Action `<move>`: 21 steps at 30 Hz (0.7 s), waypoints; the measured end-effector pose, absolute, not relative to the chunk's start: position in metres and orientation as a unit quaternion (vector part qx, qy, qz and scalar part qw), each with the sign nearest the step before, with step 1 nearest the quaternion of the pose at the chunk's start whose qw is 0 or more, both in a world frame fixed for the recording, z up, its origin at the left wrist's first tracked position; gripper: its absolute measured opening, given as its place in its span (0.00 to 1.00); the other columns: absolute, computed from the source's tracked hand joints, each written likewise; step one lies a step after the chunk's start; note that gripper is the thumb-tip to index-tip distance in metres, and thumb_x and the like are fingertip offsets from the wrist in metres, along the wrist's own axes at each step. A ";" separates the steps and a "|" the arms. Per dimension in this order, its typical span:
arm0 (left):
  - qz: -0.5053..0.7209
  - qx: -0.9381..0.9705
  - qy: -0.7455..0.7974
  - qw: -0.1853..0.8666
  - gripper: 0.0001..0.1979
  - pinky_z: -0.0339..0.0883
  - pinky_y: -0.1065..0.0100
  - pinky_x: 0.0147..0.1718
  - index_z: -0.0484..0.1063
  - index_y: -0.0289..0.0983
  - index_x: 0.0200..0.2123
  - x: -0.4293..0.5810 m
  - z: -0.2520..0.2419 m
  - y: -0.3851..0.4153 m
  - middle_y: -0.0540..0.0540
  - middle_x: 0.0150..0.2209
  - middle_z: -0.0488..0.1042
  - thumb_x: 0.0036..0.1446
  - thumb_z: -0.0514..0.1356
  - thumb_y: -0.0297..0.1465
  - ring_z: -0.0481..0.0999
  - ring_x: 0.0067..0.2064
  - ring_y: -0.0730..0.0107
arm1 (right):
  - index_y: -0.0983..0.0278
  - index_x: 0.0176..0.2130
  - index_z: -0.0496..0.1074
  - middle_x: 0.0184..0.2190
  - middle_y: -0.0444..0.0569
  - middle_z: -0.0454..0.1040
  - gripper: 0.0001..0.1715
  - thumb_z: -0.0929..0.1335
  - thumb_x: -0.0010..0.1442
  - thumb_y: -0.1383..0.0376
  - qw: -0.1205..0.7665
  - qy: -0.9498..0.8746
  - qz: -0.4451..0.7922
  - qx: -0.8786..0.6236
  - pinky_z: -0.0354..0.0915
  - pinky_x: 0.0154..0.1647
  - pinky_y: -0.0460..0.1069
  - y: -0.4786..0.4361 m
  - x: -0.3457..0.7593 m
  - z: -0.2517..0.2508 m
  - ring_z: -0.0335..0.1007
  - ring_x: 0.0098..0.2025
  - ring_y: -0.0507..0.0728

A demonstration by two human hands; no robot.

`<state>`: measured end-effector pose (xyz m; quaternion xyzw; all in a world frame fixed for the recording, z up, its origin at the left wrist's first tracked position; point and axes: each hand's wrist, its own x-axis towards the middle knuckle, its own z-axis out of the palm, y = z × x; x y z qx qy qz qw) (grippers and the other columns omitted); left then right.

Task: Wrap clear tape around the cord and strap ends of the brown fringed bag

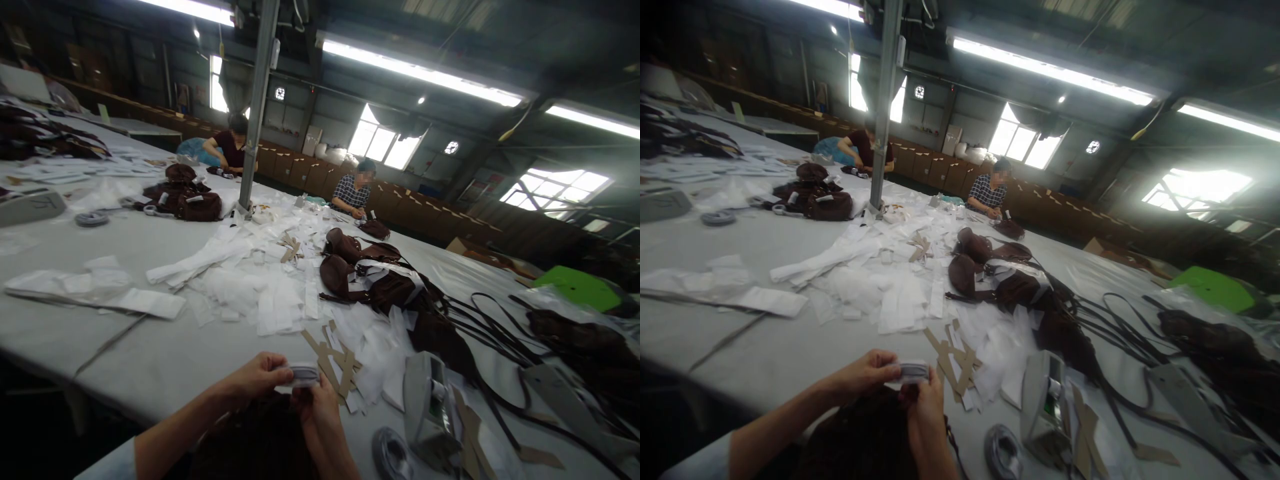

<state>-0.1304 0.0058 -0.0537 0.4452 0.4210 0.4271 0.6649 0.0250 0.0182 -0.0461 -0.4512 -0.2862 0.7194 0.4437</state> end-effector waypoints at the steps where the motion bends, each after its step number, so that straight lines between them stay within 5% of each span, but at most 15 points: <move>1: 0.433 0.422 0.414 0.680 0.24 0.41 0.74 0.16 0.66 0.34 0.28 -0.128 -0.056 0.005 0.57 0.17 0.60 0.45 0.64 0.51 0.50 0.17 0.83 | 0.63 0.31 0.70 0.22 0.39 0.72 0.13 0.71 0.40 0.70 0.434 -0.262 0.739 -0.443 0.62 0.23 0.43 0.017 0.023 -0.046 0.65 0.22 0.48; 10: 0.504 0.364 0.405 0.670 0.24 0.39 0.75 0.14 0.68 0.33 0.27 -0.110 -0.056 -0.003 0.55 0.17 0.64 0.47 0.64 0.51 0.51 0.15 0.84 | 0.62 0.30 0.73 0.28 0.40 0.75 0.11 0.76 0.44 0.64 0.385 -0.200 0.814 -0.386 0.61 0.25 0.41 0.007 0.022 -0.050 0.68 0.28 0.48; 17: 0.554 0.379 0.397 0.626 0.22 0.52 0.76 0.18 0.61 0.38 0.34 -0.098 -0.064 -0.005 0.53 0.22 0.72 0.50 0.62 0.49 0.65 0.20 0.77 | 0.63 0.28 0.74 0.26 0.40 0.75 0.12 0.77 0.41 0.72 0.430 -0.149 0.813 -0.363 0.62 0.25 0.39 0.008 0.022 -0.073 0.67 0.27 0.47; 21: 0.531 0.427 0.420 0.600 0.21 0.63 0.71 0.27 0.66 0.35 0.41 -0.101 -0.064 -0.004 0.49 0.27 0.75 0.55 0.60 0.47 0.73 0.28 0.69 | 0.63 0.27 0.74 0.24 0.40 0.74 0.14 0.77 0.38 0.74 0.447 -0.102 0.818 -0.348 0.64 0.24 0.38 0.004 0.020 -0.078 0.66 0.24 0.45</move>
